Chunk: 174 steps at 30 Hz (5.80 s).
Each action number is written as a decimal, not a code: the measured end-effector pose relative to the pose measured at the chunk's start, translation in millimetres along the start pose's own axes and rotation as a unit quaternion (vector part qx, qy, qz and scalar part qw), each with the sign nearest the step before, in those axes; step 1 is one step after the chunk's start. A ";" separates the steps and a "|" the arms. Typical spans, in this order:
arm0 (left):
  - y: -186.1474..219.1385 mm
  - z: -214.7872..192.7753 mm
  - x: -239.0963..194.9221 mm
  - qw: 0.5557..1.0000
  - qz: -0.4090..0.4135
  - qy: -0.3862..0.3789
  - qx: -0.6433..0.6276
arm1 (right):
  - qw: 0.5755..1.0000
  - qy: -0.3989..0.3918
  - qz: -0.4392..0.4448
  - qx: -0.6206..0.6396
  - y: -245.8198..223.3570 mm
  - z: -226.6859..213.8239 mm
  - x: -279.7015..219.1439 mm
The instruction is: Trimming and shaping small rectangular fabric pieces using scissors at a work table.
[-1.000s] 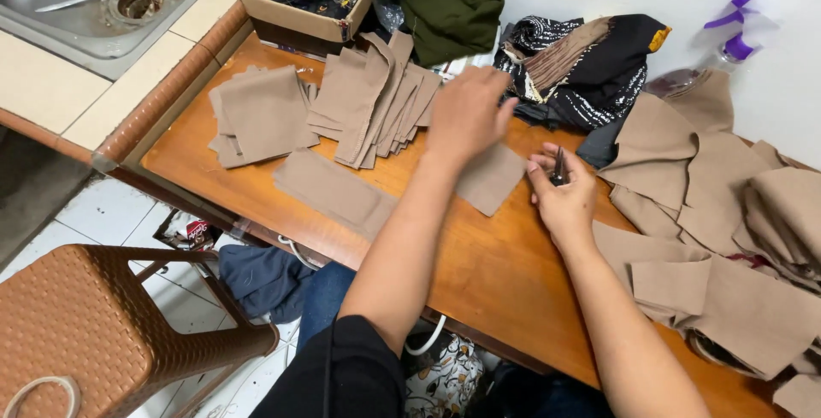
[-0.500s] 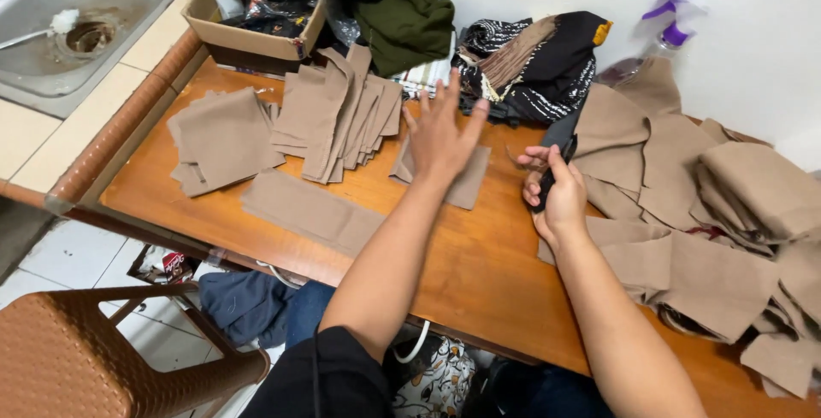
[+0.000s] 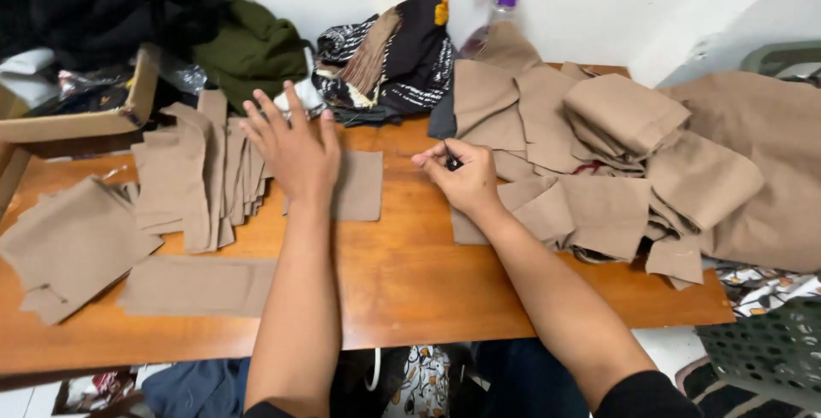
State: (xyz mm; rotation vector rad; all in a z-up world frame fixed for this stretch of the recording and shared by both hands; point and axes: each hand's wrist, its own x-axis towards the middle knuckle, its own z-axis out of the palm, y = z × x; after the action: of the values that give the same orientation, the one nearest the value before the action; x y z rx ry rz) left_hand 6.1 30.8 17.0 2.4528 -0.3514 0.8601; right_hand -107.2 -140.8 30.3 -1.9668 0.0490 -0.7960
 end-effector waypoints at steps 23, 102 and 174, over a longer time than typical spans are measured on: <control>34.7 -17.4 0.4 0.892 0.081 -0.217 -0.389 | 0.962 -0.046 0.222 0.153 -28.9 10.4 -9.5; 40.4 -11.7 -7.1 0.570 -0.188 -0.343 -0.723 | 0.921 0.047 0.221 0.317 20.7 -17.3 3.8; -7.4 -29.3 9.1 0.927 -0.210 -0.196 -0.241 | 0.955 -0.245 0.168 -0.003 -12.7 0.5 -7.7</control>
State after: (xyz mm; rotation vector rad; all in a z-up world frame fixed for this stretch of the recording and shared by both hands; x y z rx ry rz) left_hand 1.1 52.4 39.6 2.0963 -0.1381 0.0762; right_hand -116.7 -131.0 36.4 -2.0373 0.0875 -0.0781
